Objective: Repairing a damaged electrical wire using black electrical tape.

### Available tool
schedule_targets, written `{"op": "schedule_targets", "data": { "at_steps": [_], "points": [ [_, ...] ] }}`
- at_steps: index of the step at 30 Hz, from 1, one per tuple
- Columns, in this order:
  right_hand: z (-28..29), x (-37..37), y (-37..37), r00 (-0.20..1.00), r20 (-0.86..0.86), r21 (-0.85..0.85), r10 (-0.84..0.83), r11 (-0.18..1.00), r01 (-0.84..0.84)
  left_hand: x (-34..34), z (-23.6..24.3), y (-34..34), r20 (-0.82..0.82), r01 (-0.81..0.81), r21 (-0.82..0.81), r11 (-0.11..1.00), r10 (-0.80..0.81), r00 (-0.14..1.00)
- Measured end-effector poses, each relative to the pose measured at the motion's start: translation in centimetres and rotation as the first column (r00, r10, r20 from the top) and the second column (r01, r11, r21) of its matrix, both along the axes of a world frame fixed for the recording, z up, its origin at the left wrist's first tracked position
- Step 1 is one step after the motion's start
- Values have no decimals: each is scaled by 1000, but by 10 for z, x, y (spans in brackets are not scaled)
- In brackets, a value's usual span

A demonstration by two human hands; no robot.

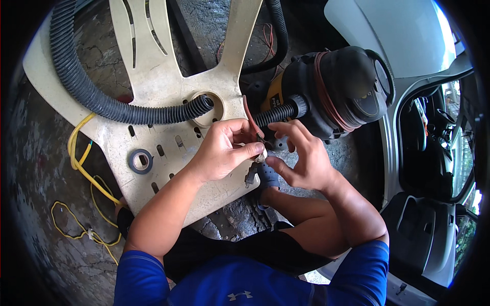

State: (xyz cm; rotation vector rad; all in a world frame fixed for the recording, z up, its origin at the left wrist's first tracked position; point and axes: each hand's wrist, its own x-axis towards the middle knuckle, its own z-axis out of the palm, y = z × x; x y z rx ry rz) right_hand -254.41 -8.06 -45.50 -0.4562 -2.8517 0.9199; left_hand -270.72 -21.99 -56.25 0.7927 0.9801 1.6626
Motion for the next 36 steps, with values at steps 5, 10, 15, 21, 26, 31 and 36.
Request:
{"op": "schedule_targets", "data": {
  "at_steps": [5, 10, 15, 21, 26, 31, 36],
  "points": [
    [-18, 3, 7, 931, -209, 504, 299, 849, -160, 1, 1, 0, 52, 22, -6, 1000, -22, 998],
    [-21, 5, 4, 952, -252, 270, 172, 957, -101, 8, 7, -1, 15, 40, 0, 999, -40, 999],
    [-8, 2, 8, 894, 380, -866, -236, 250, 434, 10, 5, 1, -20, -21, 40, 999, 22, 1000],
    [-1, -2, -1, 982, -164, 210, 90, 976, -55, 1, 6, -1, 68, -13, 10, 1000, 13, 998],
    [-10, 3, 3, 950, -170, 451, 261, 878, -160, 1, 5, -1, 25, 48, 20, 999, -49, 999],
    [-19, 7, 5, 896, 365, -916, -252, 78, 395, 10, 5, -2, -11, -38, 84, 996, 39, 999],
    [-13, 2, -1, 983, 0, -382, -186, 908, 172, 4, 11, 0, 2, -38, 31, 999, 38, 999]
  ]
}}
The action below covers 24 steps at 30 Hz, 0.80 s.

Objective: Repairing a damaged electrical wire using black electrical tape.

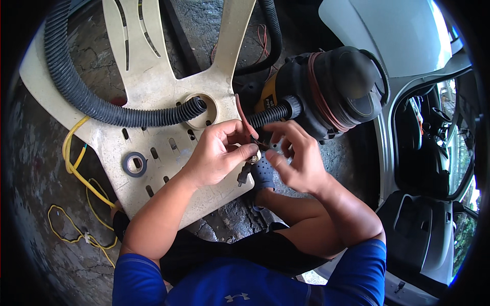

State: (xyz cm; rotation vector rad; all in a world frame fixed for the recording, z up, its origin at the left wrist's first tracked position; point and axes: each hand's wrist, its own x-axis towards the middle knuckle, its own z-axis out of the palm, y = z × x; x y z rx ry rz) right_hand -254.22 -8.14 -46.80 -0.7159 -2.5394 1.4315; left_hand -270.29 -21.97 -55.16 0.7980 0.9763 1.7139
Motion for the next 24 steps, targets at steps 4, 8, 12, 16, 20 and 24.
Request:
{"op": "schedule_targets", "data": {
  "at_steps": [4, 8, 12, 16, 20, 24],
  "points": [
    [9, -3, -5, 968, -81, 639, 238, 758, -133, -2, -2, -2, -14, -2, -20, 1000, 2, 1000],
    [0, -1, -2, 931, -93, 723, 353, 667, -180, 0, -1, -3, -47, 34, -26, 999, -36, 998],
    [0, 3, 4, 963, 198, -881, -183, 398, 256, 6, -1, -2, -4, -5, 55, 998, 5, 1000],
    [17, -2, -7, 999, 30, 237, 45, 970, -50, -2, 2, -1, -22, -25, 4, 1000, 25, 999],
    [3, -2, 2, 959, -74, 718, 275, 682, -140, -3, 0, -2, 4, -20, -15, 1000, 21, 1000],
    [3, 0, 0, 937, -43, 771, 347, 607, -189, -1, -4, -3, -1, 10, -31, 999, -10, 1000]
  ]
}}
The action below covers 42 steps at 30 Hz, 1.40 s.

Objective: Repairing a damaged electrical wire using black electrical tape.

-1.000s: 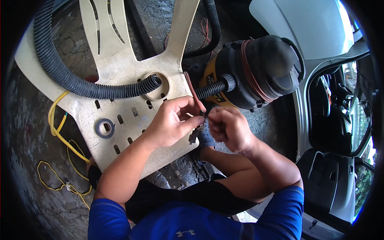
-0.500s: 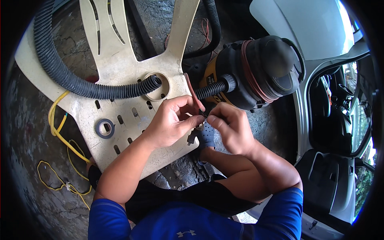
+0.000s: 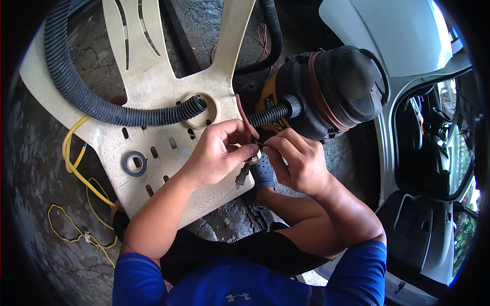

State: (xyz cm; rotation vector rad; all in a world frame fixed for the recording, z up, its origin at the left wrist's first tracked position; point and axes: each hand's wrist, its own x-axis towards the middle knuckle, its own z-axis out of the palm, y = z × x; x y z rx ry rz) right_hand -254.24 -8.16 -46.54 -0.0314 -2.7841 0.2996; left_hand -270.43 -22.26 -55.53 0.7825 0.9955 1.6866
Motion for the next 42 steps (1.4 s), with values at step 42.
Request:
{"op": "schedule_targets", "data": {
  "at_steps": [42],
  "points": [
    [19, -7, -8, 947, 297, -588, -125, 757, 285, -5, 7, -5, 27, -40, 97, 995, 38, 999]
  ]
}}
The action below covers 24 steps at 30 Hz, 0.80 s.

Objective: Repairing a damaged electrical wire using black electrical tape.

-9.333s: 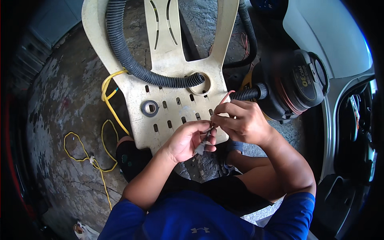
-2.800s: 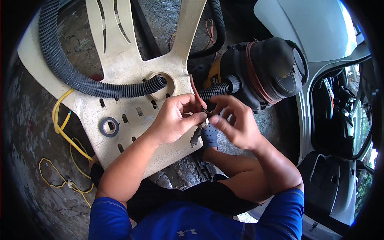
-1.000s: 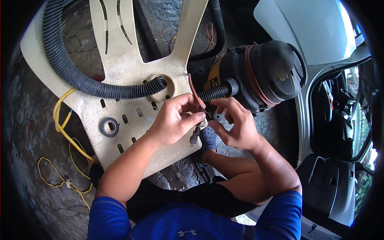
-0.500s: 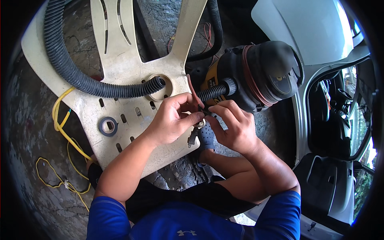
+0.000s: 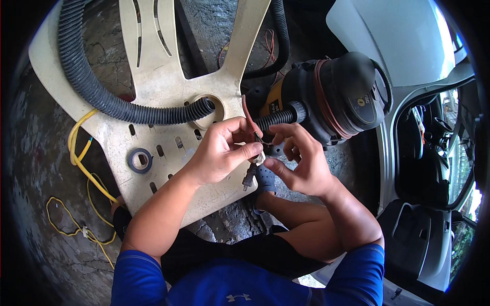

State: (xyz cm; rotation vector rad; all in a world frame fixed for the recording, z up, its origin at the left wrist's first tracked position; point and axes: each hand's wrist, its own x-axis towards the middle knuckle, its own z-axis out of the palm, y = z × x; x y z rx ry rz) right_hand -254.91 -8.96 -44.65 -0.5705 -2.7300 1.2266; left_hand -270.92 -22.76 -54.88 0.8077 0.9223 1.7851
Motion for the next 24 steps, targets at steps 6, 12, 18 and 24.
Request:
{"op": "schedule_targets", "data": {
  "at_steps": [6, 12, 18, 24],
  "points": [
    [-16, 1, 8, 910, -280, 606, 305, 791, -79, 2, 0, 4, 86, 77, -14, 997, -76, 993],
    [-14, 6, 1, 969, -216, 265, 116, 963, -56, 4, 5, 1, 41, 107, -6, 994, -107, 993],
    [-9, 3, 13, 927, 317, -897, -202, 253, 362, 3, 2, 0, 36, 144, 49, 988, -146, 989],
    [-4, -2, 4, 979, -176, 129, 105, 988, -83, -7, 2, -2, 129, 144, 25, 989, -146, 981]
  ]
}}
